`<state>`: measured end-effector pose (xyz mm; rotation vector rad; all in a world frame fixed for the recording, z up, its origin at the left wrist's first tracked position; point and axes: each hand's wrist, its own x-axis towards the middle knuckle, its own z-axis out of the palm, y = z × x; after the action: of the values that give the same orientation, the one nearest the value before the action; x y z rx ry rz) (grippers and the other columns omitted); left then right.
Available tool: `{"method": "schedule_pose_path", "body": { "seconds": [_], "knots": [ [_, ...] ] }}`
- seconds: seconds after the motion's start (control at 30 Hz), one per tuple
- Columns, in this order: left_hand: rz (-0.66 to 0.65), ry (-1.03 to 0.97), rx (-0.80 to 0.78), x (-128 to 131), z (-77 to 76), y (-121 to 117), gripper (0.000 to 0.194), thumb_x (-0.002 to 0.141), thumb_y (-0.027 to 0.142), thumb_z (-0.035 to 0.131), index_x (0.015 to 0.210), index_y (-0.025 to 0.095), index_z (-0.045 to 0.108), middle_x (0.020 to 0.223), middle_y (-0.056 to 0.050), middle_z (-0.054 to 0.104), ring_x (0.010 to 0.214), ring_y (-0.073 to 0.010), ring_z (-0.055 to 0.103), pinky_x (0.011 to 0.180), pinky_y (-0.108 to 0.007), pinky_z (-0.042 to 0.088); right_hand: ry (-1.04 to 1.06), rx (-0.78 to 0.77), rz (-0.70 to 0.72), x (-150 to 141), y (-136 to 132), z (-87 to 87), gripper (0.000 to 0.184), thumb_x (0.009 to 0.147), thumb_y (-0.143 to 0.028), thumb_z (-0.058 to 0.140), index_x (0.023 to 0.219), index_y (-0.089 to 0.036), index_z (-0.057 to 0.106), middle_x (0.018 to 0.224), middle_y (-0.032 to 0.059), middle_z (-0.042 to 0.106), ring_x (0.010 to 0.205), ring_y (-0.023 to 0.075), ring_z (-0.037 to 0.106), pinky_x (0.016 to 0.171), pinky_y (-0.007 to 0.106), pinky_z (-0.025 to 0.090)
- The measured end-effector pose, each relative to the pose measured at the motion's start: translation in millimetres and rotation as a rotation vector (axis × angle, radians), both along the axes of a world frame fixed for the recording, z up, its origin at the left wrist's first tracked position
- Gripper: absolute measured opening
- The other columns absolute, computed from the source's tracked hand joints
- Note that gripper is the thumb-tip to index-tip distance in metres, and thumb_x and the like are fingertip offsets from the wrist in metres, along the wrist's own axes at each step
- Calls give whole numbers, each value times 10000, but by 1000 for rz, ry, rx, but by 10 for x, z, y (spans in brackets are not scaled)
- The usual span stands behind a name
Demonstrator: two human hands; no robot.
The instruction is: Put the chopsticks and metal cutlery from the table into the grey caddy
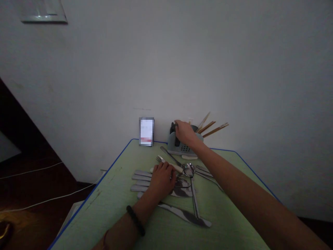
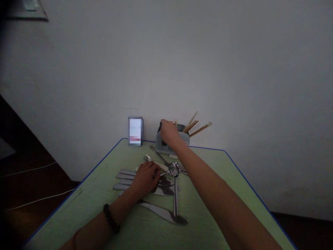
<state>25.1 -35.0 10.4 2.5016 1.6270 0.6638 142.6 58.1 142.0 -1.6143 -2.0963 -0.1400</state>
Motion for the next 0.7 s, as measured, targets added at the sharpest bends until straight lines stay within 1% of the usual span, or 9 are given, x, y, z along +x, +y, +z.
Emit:
{"method": "schedule_pose_path", "body": {
  "seconds": [0.03, 0.1, 0.17, 0.23, 0.3, 0.33, 0.43, 0.6, 0.7],
  "knots": [
    [0, 3, 4, 0, 0, -1, 191, 875, 234, 436, 919, 177, 613, 988, -66, 616, 980, -252, 515, 854, -399, 380, 29, 52, 25, 38, -158, -63, 366, 880, -117, 388, 1222, -65, 507, 1208, 170, 578, 1155, 198, 496, 1023, 337, 334],
    [-9, 7, 13, -1, 1, -6, 193, 878, 233, 432, 910, 175, 613, 982, -67, 617, 971, -252, 518, 852, -400, 382, 92, 133, 36, 158, -505, -278, 371, 877, -113, 369, 1227, -74, 487, 1255, 160, 536, 1200, 186, 443, 1053, 334, 310],
    [-24, 8, 20, -3, 1, -12, 191, 879, 231, 430, 906, 174, 611, 977, -68, 617, 964, -249, 523, 851, -398, 384, 157, 186, 48, 328, -839, -587, 338, 868, -137, 379, 1179, -130, 510, 1199, 130, 562, 1157, 197, 472, 1030, 377, 352],
    [-29, 17, 24, -3, -5, -13, 194, 882, 237, 428, 910, 172, 608, 980, -73, 618, 970, -254, 523, 844, -401, 385, 335, 252, 130, 507, -1107, -917, 281, 872, -172, 388, 1110, -175, 538, 1107, 111, 592, 1085, 209, 518, 967, 411, 417],
    [-32, 23, 21, -1, -17, -5, 192, 883, 243, 431, 911, 175, 609, 978, -73, 618, 975, -259, 524, 841, -406, 386, 393, 230, 175, 642, -1284, -1185, 258, 874, -182, 393, 1079, -196, 548, 1079, 102, 598, 1055, 212, 539, 937, 424, 441],
    [-42, 21, 23, 0, -24, 1, 196, 888, 245, 427, 915, 177, 609, 982, -72, 617, 982, -257, 523, 847, -406, 385, 403, 204, 190, 682, -1338, -1280, 258, 872, -183, 399, 1083, -201, 548, 1089, 102, 596, 1058, 212, 541, 938, 426, 443],
    [-92, 15, 15, 5, -45, 19, 199, 895, 243, 421, 924, 178, 607, 985, -70, 613, 980, -242, 529, 853, -395, 389, 416, 139, 185, 704, -1398, -1416, 277, 874, -188, 411, 1123, -196, 532, 1127, 107, 584, 1088, 210, 530, 963, 422, 434],
    [-153, -12, 19, 26, -69, 10, 213, 912, 283, 409, 950, 187, 595, 978, -64, 604, 958, -226, 536, 852, -388, 401, 333, 140, 146, 651, -1312, -1439, 294, 883, -213, 411, 1145, -169, 536, 1186, 130, 554, 1135, 220, 495, 995, 418, 408],
    [-153, -29, 67, 45, -80, -11, 229, 905, 340, 429, 999, 199, 582, 1019, -70, 585, 1001, -237, 524, 885, -415, 396, 203, 162, 54, 671, -1182, -1451, 314, 880, -244, 426, 1142, -135, 560, 1261, 163, 515, 1192, 264, 443, 1019, 462, 359]
  ]
}}
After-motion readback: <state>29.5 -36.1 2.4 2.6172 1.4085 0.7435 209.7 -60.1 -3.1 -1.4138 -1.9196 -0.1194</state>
